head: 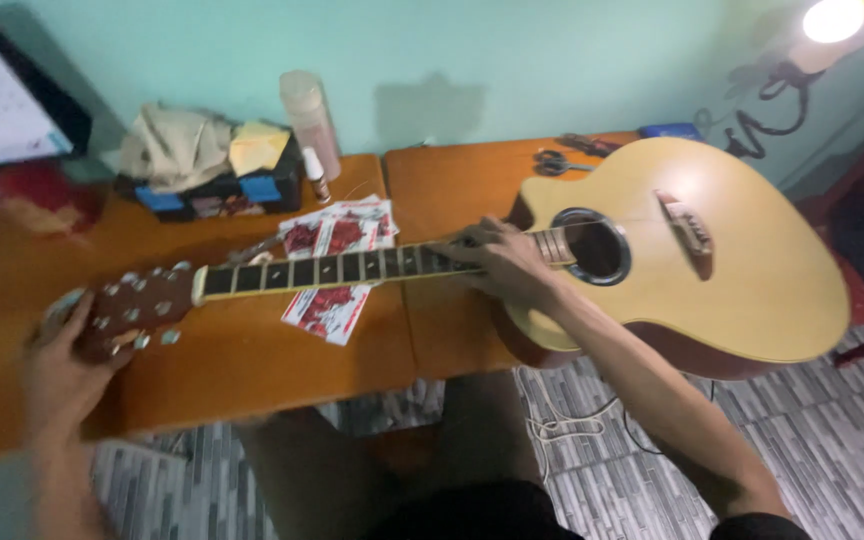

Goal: The person replaces the strings on an acoustic guitar. They thread new strings through the bridge, pull them taut, and wind them onto the tuning pegs at the headstock.

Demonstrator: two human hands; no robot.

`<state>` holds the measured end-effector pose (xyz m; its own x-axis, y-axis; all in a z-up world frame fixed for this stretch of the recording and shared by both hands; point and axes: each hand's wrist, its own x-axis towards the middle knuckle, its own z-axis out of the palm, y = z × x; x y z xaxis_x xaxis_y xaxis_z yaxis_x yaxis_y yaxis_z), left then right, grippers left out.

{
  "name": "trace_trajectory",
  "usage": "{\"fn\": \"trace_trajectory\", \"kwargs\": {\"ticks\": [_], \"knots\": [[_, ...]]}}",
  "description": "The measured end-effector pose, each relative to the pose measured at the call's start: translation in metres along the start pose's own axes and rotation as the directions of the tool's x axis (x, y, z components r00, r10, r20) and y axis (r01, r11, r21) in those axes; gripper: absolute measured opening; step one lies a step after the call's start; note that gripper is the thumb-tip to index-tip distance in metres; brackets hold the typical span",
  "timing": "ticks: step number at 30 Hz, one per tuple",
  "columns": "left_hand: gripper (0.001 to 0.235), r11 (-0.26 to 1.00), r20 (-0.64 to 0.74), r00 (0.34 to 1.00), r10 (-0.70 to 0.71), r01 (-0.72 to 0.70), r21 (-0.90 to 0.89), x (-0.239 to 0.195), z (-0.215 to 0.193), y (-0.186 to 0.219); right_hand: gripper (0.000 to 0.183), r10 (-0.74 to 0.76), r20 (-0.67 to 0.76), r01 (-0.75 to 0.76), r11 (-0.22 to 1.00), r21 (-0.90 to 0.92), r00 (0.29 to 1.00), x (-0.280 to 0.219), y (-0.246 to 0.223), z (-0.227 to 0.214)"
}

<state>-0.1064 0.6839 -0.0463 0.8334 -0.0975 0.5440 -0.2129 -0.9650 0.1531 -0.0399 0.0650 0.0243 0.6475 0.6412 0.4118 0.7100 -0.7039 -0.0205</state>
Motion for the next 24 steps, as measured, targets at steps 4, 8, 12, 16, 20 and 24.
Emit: {"fn": "trace_trajectory", "kwargs": {"ticks": [4, 8, 12, 16, 20, 24], "knots": [[0.090, 0.995, 0.000, 0.998, -0.065, 0.065, -0.081, 0.005, -0.010, 0.036, 0.058, -0.080, 0.059, 0.075, 0.993, 0.090, 0.995, -0.015, 0.015, -0.006], [0.093, 0.970, -0.027, 0.978, -0.207, 0.202, -0.137, -0.002, -0.006, 0.044, 0.046, -0.004, 0.070, 0.003, 1.000, 0.009, 0.998, -0.016, 0.020, -0.011], [0.088, 0.975, -0.079, 0.973, -0.216, 0.211, -0.064, -0.002, 0.001, 0.047, 0.047, 0.107, 0.144, -0.103, 0.994, -0.030, 0.984, -0.007, -0.001, -0.025], [0.086, 0.962, -0.082, 0.961, -0.264, 0.257, -0.092, -0.007, -0.005, 0.056, 0.053, 0.090, 0.136, -0.086, 0.996, -0.034, 0.987, 0.009, -0.014, -0.011], [0.085, 0.945, -0.071, 0.949, -0.306, 0.294, -0.144, -0.004, -0.008, 0.060, 0.046, 0.082, 0.138, -0.092, 0.993, 0.067, 0.987, 0.041, -0.058, -0.020], [0.080, 0.928, -0.063, 0.938, -0.342, 0.326, -0.177, -0.007, -0.002, 0.063, 0.041, 0.129, 0.237, -0.183, 0.958, 0.222, 0.963, 0.070, -0.077, -0.012]]}}
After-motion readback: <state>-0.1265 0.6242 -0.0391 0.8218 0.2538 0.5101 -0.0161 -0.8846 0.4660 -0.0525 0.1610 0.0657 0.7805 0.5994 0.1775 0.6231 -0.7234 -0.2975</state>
